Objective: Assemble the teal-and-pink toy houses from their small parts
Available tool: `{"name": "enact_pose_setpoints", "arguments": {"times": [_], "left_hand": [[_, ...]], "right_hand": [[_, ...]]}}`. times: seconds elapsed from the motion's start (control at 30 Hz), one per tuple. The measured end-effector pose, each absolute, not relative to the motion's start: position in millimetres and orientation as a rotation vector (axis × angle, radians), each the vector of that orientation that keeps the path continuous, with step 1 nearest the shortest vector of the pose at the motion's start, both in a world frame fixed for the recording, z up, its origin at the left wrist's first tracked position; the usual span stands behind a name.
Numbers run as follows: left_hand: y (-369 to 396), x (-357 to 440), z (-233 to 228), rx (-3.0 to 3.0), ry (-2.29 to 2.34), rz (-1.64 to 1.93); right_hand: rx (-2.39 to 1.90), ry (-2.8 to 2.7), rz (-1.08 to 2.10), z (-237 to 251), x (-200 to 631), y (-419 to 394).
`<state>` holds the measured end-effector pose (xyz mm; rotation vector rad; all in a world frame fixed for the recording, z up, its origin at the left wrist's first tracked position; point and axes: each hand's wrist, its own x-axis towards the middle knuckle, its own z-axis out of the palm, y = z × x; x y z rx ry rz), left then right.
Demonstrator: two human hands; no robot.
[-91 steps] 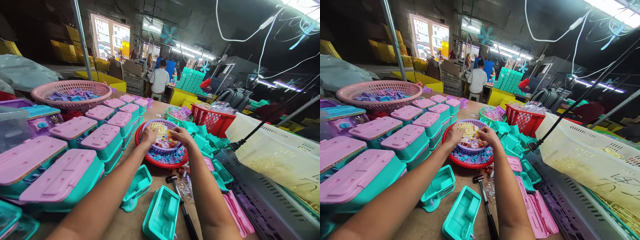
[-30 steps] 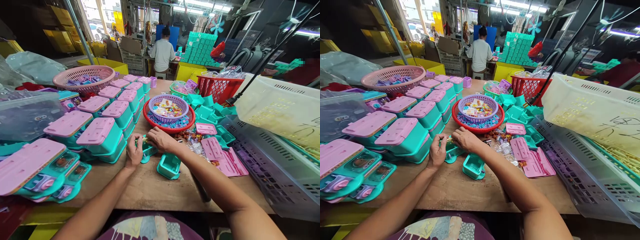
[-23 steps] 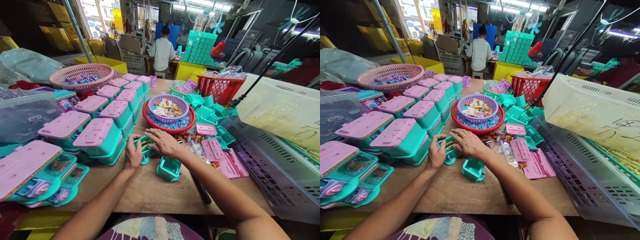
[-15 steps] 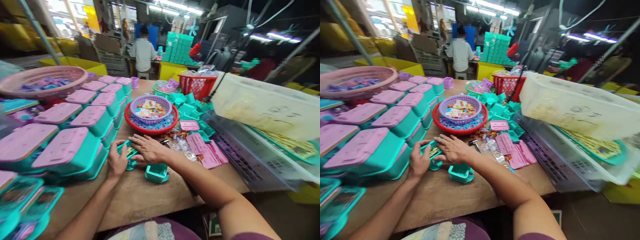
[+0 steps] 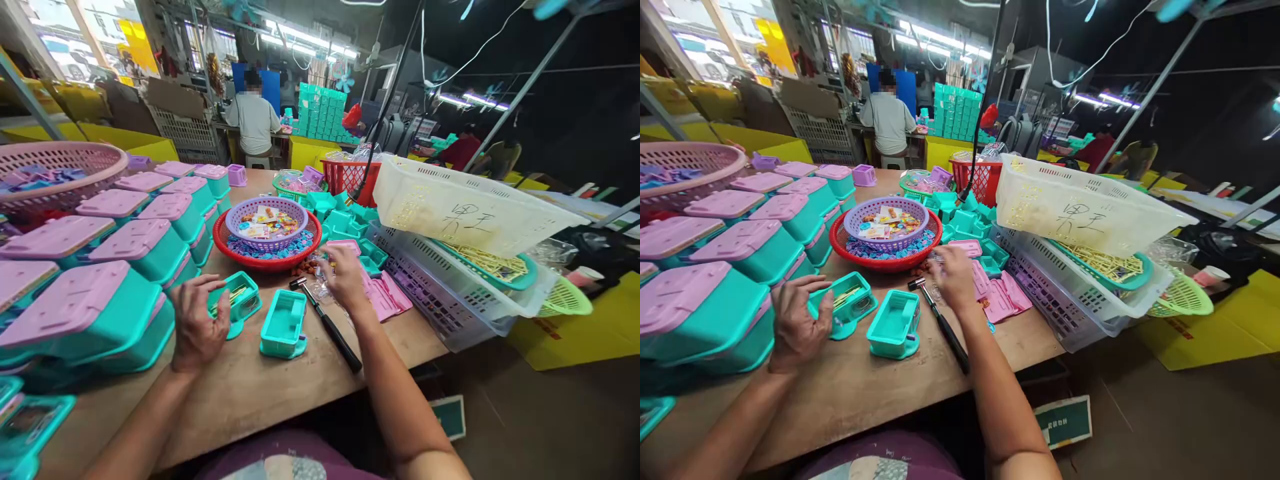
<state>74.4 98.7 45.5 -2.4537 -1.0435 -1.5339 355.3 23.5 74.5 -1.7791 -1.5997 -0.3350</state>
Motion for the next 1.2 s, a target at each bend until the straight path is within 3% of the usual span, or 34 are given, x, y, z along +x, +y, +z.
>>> {"name": "enact_pose_setpoints", "arguments": {"times": [0.1,0.3,0.43,0.63,0.87,0.93,1.1,1.2], "left_hand": [[78,92,54,-2.575,-0.901,-1.519],[64,114,52,-2.670,-0.883,-1.485],[83,96,49,-2.565,-1.176,-1.462],[108,66,30,-2.593,-1.359,-1.403],[100,51,28,-2.820,-1.169,-1.356],[95,43,28,-2.912,-1.167,-1.485],[78,35,20,-2.763,-1.653,-2.270],[73,43,14,-2.584,-1.897,-2.395]], "right_hand": [[-2.330,-1.222,-0.419,53,405,-5],[-2.413,-1.277,-0.388,21,421,-18],[-2.369,-1.298,-0.412,20,427,-17],[-1.992,-1.264,-0.502,36,418,-14],[-1.211,-2.144,0.083,88,300,46],[-1.086,-2.340,0.143,89,274,70],[-1.072,-2.608,0.272,73,240,100],[-1.111,-2.595,0.292,69,234,98]]}}
